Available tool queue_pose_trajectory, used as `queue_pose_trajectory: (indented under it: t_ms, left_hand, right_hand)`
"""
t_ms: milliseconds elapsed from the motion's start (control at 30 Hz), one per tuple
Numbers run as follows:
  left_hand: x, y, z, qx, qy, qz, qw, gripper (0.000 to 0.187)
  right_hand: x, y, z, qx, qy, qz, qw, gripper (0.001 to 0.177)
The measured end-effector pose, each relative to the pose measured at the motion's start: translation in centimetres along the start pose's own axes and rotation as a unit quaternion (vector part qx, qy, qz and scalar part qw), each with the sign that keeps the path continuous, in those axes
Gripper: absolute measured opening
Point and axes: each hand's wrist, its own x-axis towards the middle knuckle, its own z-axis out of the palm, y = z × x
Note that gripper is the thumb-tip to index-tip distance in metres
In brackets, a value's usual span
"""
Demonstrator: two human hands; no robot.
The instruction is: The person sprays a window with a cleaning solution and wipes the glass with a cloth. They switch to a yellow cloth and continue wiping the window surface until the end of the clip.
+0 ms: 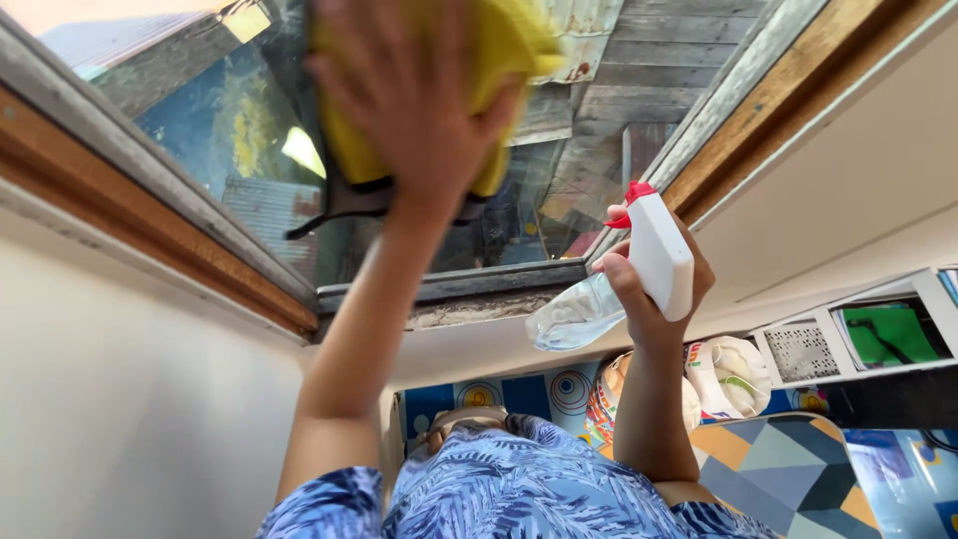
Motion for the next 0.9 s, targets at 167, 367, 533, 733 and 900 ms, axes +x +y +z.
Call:
queue_pose_trajectory:
  t_ms: [167,367,533,733,900]
  left_hand:
    - [-2.0,5.1,-0.5,-0.064,0.084,0.25,0.963,0.062]
    - [-8.3,2.6,8.3,-0.122,0.205,0.285,0.928,0.051]
    - [-6.6,-1.4,8.2,-0.037,0.233,0.211,0.949,0.071]
    - [-0.6,5.7,-0.1,-0.047,0.098,0.185,0.977,0.074]
    - [-1.1,8.5,-0.5,-0.076,0.145,0.274,0.948,0.062]
  right_hand:
    - [0.4,-0.7,-0.5,-0.007,0.029,0.006,1.0,0.048]
    - [0.7,1.8,-2.1,-0.005,0.024,-0.087,0.996,0.045]
    - [0.3,0.7,-2.7,-0.027,0.044,-0.049,0.997,0.042]
    - [0.0,-0.1,-3.4,-0.03,0.058,-0.014,0.998,0.049]
    - [-0.5,0.4,-4.3,-0.027,0.05,-0.028,0.998,0.049]
